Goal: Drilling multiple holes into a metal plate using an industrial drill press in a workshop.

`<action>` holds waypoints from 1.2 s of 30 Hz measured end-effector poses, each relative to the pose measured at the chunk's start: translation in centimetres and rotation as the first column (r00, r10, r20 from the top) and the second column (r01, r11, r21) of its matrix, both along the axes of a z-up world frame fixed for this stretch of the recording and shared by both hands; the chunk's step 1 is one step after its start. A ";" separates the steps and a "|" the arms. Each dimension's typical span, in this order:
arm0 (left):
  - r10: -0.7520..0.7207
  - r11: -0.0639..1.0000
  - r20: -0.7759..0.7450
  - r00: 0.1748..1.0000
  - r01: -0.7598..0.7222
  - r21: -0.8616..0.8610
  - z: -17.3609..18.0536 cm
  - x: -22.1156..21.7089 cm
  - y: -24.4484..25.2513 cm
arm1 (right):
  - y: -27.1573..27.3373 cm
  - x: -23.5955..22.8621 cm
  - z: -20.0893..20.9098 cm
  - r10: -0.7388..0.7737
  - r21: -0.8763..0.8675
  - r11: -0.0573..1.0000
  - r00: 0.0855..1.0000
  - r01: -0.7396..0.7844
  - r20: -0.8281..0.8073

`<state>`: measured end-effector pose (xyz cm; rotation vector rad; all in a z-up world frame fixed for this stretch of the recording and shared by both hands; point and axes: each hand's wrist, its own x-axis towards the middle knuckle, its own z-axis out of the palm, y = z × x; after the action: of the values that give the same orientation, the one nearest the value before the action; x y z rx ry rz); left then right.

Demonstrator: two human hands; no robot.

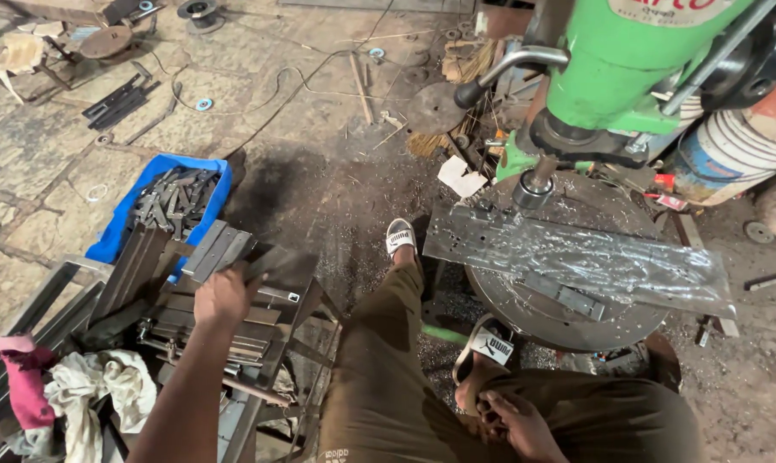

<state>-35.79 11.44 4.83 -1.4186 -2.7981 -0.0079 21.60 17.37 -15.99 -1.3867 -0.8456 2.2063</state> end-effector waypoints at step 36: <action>-0.161 0.986 -0.333 0.929 0.135 -0.102 -7.7 -4.6 2.1 | 0.5 1.0 -7.5 0.130 0.196 0.963 0.958 -0.182 0.254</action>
<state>-40.43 13.54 -2.85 -1.4795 -2.4318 0.3181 22.58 17.88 -23.50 -1.5413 -1.2836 2.0067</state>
